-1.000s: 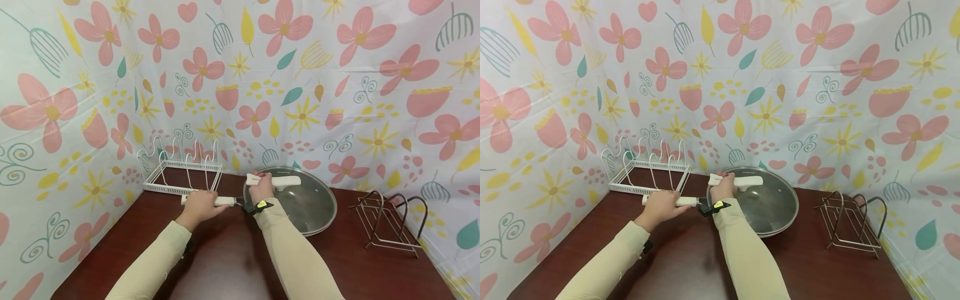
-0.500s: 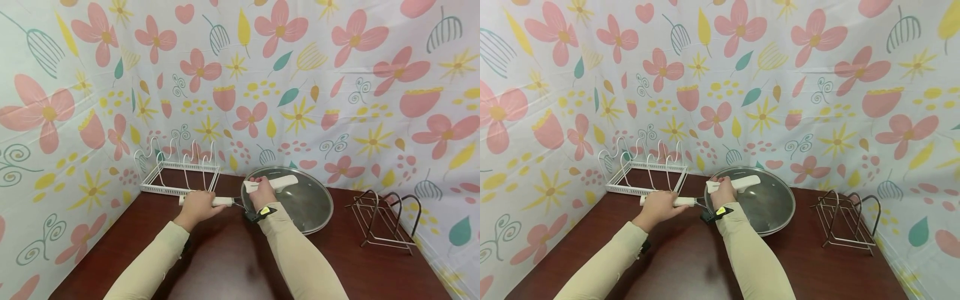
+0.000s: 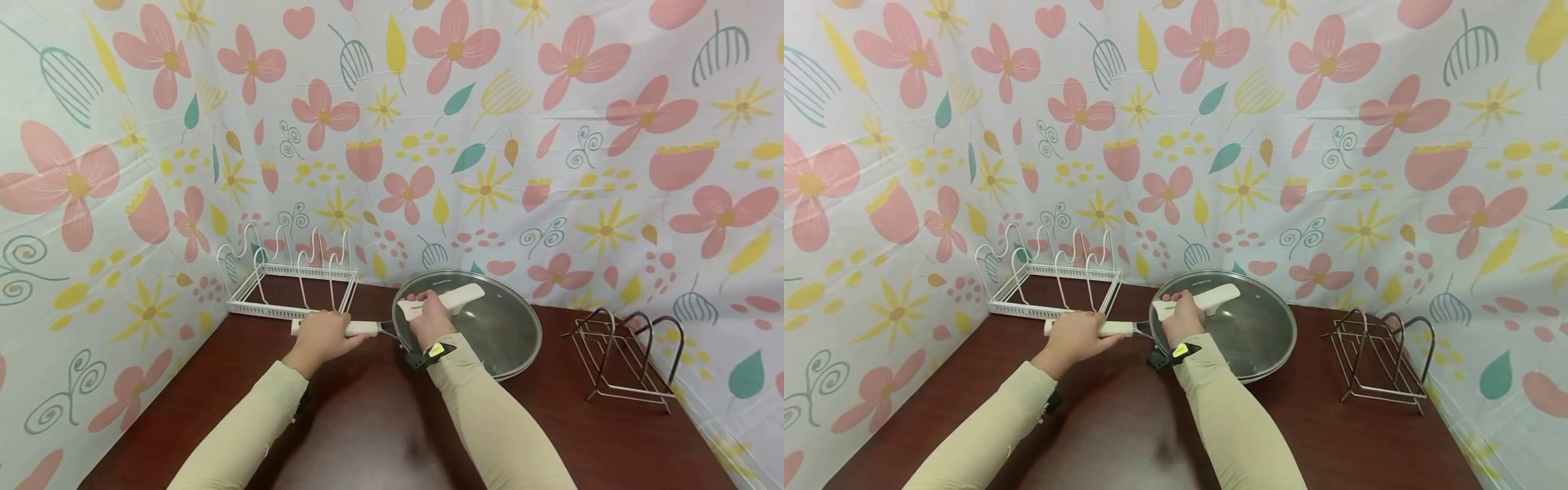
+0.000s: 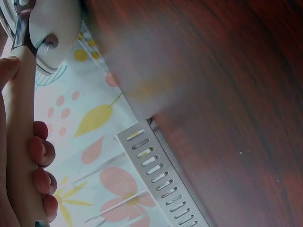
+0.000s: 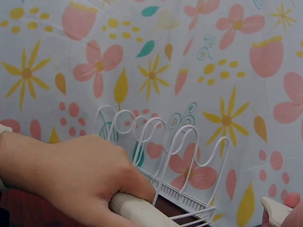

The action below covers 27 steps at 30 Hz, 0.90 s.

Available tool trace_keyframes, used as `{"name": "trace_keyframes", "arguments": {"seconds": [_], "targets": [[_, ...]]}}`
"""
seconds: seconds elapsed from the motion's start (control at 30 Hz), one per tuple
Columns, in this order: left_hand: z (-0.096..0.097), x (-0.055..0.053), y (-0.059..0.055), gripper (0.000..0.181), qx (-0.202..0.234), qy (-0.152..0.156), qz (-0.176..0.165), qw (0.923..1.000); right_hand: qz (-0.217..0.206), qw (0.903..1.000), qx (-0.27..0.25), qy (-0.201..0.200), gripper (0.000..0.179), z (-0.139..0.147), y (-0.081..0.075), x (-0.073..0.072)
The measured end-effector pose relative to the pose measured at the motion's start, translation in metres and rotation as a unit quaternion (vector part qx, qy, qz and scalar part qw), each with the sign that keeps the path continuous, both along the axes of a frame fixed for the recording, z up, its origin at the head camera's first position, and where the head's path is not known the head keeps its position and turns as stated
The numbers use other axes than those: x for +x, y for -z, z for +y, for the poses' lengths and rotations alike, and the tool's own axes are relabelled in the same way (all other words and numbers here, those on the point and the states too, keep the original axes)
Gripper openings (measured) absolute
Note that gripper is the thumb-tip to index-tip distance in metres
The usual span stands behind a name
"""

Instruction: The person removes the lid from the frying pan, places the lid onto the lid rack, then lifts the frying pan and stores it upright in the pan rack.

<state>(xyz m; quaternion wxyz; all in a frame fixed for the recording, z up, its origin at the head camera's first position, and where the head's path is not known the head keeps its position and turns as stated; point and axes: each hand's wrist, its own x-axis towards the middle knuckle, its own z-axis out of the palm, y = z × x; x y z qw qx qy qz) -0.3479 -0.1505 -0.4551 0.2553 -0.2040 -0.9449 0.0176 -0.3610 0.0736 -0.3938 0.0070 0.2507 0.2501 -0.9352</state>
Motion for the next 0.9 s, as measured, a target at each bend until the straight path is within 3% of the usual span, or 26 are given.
{"name": "trace_keyframes", "arguments": {"seconds": [0.53, 0.9], "targets": [[0.000, 0.002, -0.001, 0.055, 0.007, 0.004, 0.002, 1.0000, 0.000, 0.9965, 0.079, -0.026, 0.018, 0.010, 0.003, 0.015], [0.002, 0.004, -0.002, 0.055, 0.008, 0.001, -0.014, 0.9999, 0.007, 0.9929, 0.101, -0.064, 0.022, 0.021, 0.010, 0.012]]}}
